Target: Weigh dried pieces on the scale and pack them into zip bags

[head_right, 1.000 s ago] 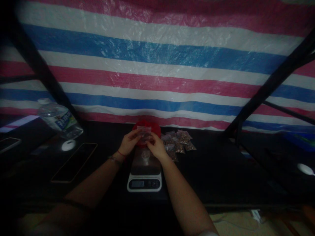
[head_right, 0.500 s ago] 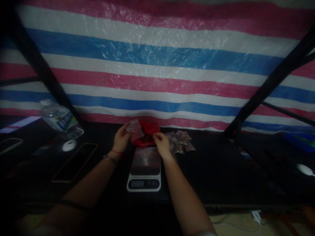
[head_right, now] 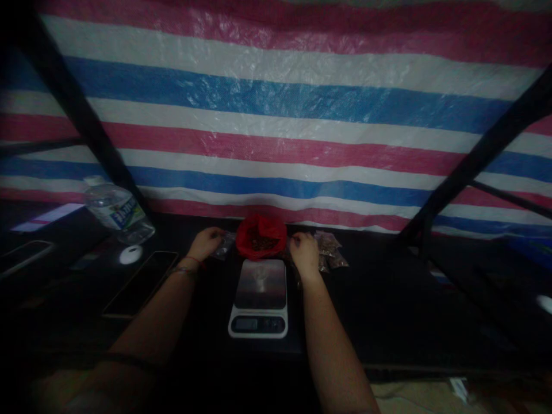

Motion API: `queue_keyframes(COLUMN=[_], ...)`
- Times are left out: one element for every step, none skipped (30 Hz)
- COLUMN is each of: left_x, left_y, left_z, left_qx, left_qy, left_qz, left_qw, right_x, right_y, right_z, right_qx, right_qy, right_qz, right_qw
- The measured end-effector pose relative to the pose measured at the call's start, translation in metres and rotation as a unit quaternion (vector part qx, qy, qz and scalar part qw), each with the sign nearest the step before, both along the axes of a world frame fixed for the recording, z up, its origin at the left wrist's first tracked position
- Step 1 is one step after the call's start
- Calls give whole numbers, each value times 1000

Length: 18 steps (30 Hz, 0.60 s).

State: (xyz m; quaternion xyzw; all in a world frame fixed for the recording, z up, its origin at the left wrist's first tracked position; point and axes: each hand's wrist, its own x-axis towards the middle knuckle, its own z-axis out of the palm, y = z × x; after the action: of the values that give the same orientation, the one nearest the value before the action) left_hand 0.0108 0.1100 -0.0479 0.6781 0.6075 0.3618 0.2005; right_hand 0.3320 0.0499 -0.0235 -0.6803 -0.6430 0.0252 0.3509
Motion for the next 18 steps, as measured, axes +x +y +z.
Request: queue_keyframes(left_x=[-5,-8,-10,-12,-12,-11,-10,-9,-9,-8,-7,-7,-6,-6,-6,-7,-7,-8], left_y=[0,0,-1,-1,-1,-1,0,2,3,4,5,6,6,6,5,5,4,4], left_z=[2,4,7,8,10,10,9,8,6,4,1,-1,-3,-4,-5,-5,-5,-5], left_qx=[5,17,35,54,68,74,73,65,53,39,28,20,15,11,9,7,3,-2], left_qy=[67,119,157,182,201,215,228,239,250,260,267,274,278,280,281,282,282,279], left_qz=[-1,6,19,32,39,33,14,-12,-41,-67,-85,-96,-104,-113,-120,-127,-133,-138], left_qw=[998,993,987,981,977,973,971,969,966,963,959,957,955,953,952,951,950,950], right_x=[2,4,5,6,7,7,8,8,9,9,10,11,11,12,12,13,13,12], right_y=[0,-1,-1,-2,-2,-1,-1,0,1,2,3,4,5,6,6,6,6,6], right_z=[0,-1,-2,-3,-5,-7,-9,-10,-12,-13,-13,-13,-13,-13,-13,-13,-13,-13], right_qx=[-41,-84,-127,-168,-203,-229,-247,-254,-254,-250,-243,-236,-229,-220,-209,-193,-172,-148], right_qy=[-28,-53,-72,-85,-93,-98,-102,-106,-109,-113,-117,-119,-119,-117,-112,-103,-92,-78], right_qz=[-21,-42,-61,-78,-91,-99,-101,-99,-94,-88,-82,-79,-79,-80,-80,-80,-78,-75], right_qw=[999,994,987,979,971,963,958,956,956,958,959,961,963,965,968,973,978,983])
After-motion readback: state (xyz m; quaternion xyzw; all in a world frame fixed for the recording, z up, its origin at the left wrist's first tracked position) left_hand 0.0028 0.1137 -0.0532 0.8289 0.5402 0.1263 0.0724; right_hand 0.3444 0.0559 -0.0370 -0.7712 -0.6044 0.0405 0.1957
